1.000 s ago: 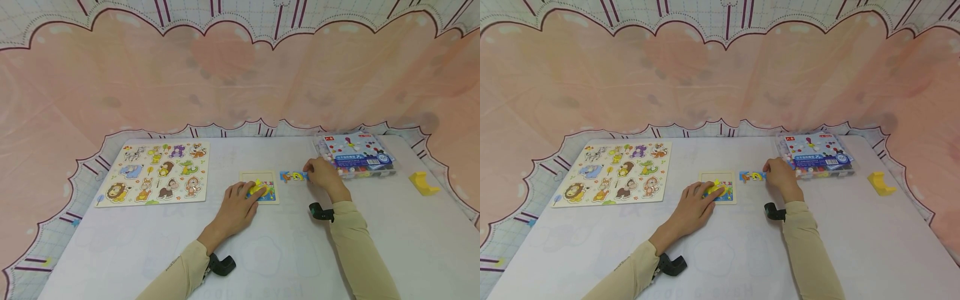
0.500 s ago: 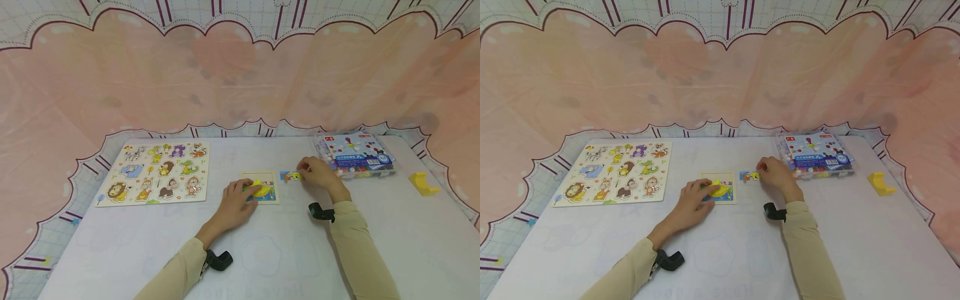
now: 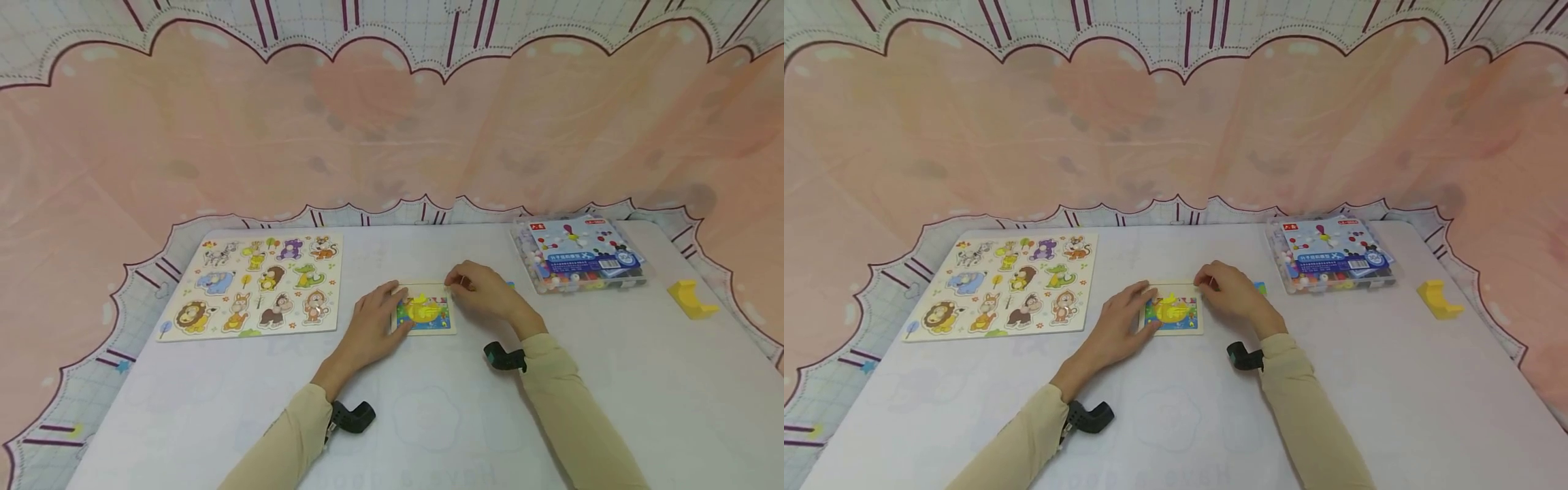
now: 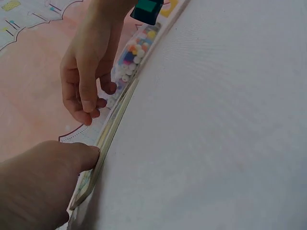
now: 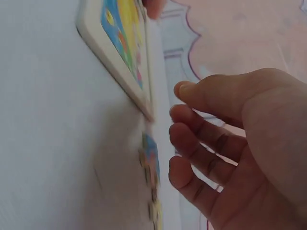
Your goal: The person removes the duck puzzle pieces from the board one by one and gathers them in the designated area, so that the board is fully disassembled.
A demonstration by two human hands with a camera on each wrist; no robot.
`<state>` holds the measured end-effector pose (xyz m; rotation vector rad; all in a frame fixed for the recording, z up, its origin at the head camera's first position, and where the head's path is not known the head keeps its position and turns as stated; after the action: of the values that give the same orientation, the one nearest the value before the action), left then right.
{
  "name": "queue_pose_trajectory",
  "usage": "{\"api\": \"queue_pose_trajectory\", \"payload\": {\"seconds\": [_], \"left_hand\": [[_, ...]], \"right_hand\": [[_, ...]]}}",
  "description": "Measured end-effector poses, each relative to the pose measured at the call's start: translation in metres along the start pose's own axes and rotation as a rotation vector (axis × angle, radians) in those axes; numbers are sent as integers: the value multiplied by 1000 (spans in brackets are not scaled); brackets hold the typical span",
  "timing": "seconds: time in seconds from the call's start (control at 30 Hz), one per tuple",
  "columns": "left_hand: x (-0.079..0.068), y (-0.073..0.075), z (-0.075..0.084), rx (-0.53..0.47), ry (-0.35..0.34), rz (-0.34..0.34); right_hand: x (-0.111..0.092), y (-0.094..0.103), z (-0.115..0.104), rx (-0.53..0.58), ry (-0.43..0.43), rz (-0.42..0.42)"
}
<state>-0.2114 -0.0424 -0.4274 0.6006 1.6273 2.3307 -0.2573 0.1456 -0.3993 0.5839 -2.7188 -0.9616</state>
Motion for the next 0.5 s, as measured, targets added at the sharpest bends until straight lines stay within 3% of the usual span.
{"api": "queue_pose_trajectory", "payload": {"seconds": [0.17,0.33,0.5], "left_hand": [[-2,-3,-2,61,26,-50],[-2,-5,-2,85,22,-71],[-2,-5,-3,91,17,-71]], "right_hand": [[5,-24,-15,-2,67,-61],[7,-45,-24,-60,57,-118],[6,-54,-31,-146,45,-122]]}}
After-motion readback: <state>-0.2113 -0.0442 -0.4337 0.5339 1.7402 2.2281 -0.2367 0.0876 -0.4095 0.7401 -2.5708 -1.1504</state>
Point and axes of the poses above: each hand's wrist, its own x-axis towards the middle knuckle, its own y-axis out of the back of the hand, z = x × y, the point moved 7 cm from there along x, towards the middle knuckle, and after that the axes turned 12 degrees about x, right-handed, at the moved point
